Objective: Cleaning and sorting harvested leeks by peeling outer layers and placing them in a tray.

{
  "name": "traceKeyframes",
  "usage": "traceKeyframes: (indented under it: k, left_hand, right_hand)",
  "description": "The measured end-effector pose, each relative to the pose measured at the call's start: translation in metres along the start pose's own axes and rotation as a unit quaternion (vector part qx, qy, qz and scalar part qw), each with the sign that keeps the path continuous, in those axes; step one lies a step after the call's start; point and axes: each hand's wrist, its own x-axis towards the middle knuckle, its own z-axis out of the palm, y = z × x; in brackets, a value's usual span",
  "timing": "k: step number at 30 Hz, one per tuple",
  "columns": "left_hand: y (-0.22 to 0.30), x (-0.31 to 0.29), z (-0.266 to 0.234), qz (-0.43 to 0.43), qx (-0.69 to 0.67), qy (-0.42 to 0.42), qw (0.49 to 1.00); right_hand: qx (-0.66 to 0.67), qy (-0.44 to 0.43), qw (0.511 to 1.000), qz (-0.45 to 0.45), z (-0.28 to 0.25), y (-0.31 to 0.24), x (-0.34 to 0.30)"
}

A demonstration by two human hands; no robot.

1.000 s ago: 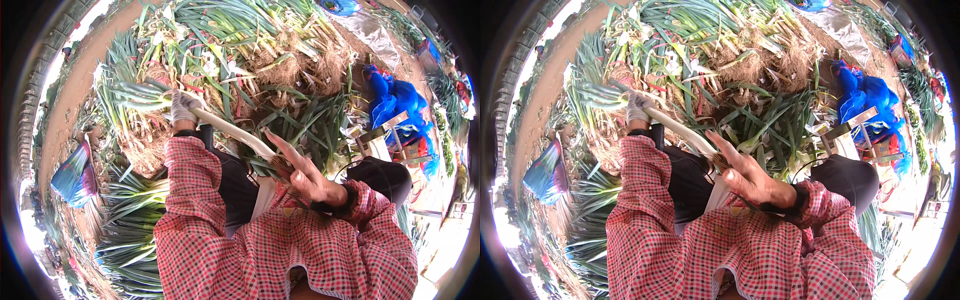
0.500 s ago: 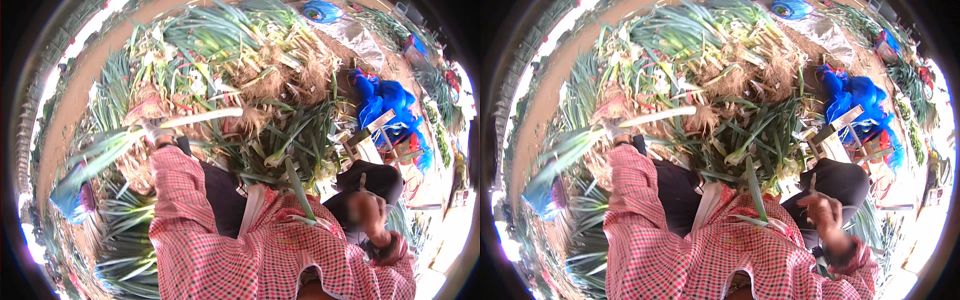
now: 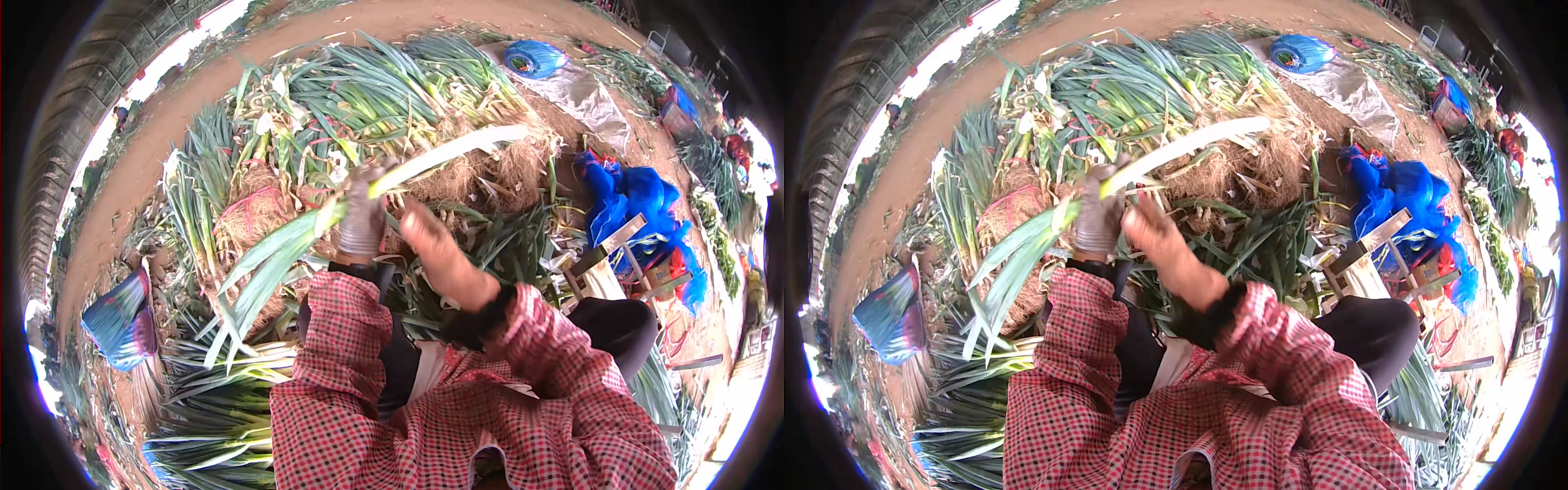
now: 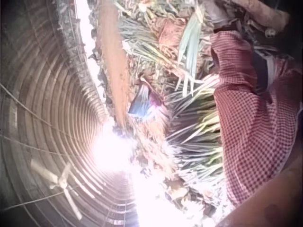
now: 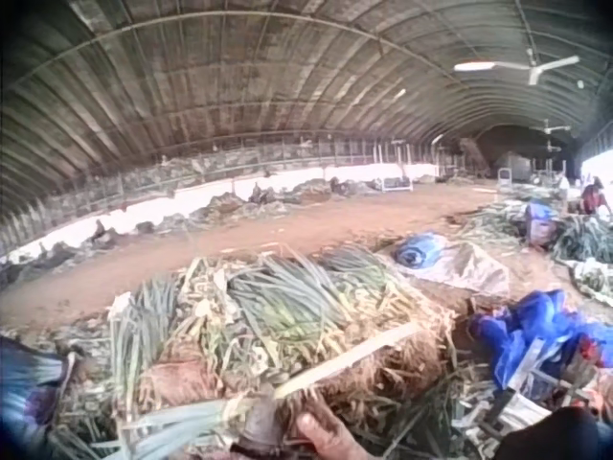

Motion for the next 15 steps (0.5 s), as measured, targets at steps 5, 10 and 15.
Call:
traceKeyframes:
  k: [5, 10, 15]
  left_hand:
    - [-0.02, -0.018, 0.021, -0.085, 0.008, -0.091, 0.992]
    - [-0.043, 0.001, 0.025, -0.149, -0.144, 0.028, 0.978]
    - [-0.079, 0.029, -0.121, -0.025, 0.177, 0.134, 0.975]
  right_hand:
    - [0.324, 0.066, 0.934, 0.138, -0.014, -0.019, 0.044]
    - [0.319, 0.091, 0.941, -0.065, -0.099, -0.081, 0.038]
    - [0.142, 0.126, 0.934, -0.303, -0.192, -0.215, -0.026]
